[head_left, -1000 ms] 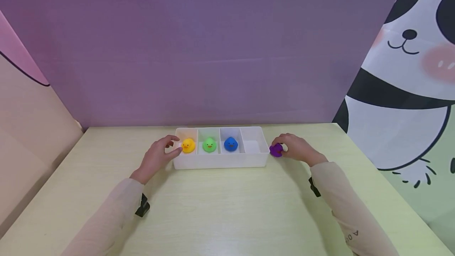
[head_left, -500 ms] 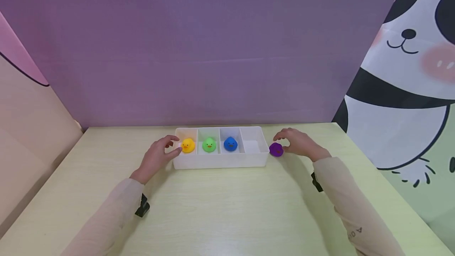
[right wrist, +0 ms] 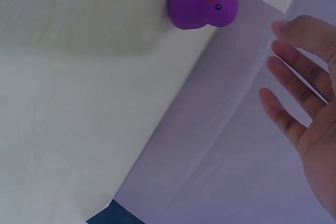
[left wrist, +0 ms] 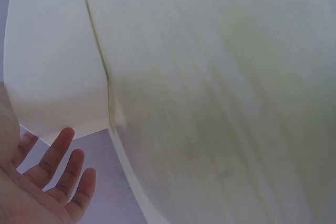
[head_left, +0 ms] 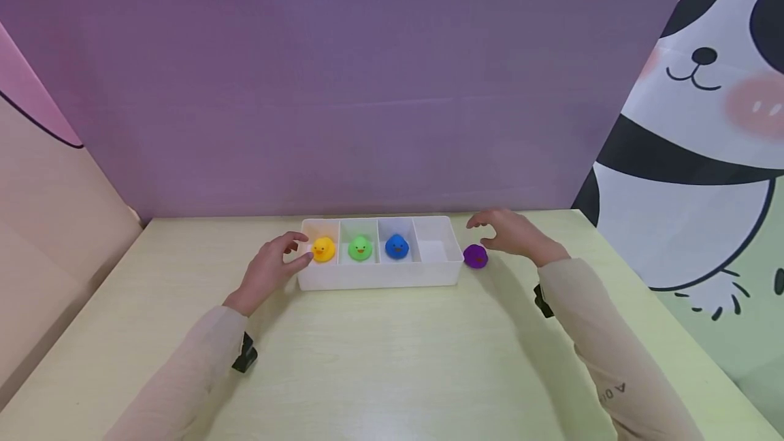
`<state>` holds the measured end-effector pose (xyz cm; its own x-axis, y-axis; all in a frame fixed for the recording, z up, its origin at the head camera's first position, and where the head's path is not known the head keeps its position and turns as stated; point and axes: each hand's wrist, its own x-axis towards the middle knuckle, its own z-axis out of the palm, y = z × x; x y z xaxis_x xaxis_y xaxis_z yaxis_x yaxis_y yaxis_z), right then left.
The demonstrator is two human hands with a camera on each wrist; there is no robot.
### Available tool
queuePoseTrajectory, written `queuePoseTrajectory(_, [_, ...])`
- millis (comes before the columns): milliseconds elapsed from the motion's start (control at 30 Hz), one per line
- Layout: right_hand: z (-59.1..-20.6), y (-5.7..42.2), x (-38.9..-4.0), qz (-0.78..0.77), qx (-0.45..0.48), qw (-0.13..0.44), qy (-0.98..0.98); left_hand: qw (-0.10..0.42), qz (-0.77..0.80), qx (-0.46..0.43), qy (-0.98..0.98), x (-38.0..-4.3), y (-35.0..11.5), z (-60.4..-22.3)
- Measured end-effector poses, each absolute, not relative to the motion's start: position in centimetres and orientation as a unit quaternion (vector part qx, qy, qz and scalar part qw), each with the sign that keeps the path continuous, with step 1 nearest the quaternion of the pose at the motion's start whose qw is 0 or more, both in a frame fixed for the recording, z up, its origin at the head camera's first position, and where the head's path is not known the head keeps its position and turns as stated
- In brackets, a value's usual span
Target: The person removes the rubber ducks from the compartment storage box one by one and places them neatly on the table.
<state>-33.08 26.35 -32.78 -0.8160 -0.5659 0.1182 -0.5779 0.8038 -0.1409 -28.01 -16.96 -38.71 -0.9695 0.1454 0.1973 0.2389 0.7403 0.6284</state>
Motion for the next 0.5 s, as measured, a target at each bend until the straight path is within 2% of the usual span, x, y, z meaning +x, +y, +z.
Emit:
queuePoseTrajectory(200, [-32.1,25.4,-33.1,0.089,0.321,0.056,-0.941,0.068,-0.346,-0.104,-0.930,-28.0,-16.9,-38.8])
queuePoseTrajectory(500, [-31.5,23.6,-33.1,0.089,0.333,0.057,-0.937,0.062,-0.345,-0.098,-0.931,-28.0,-16.9,-38.8])
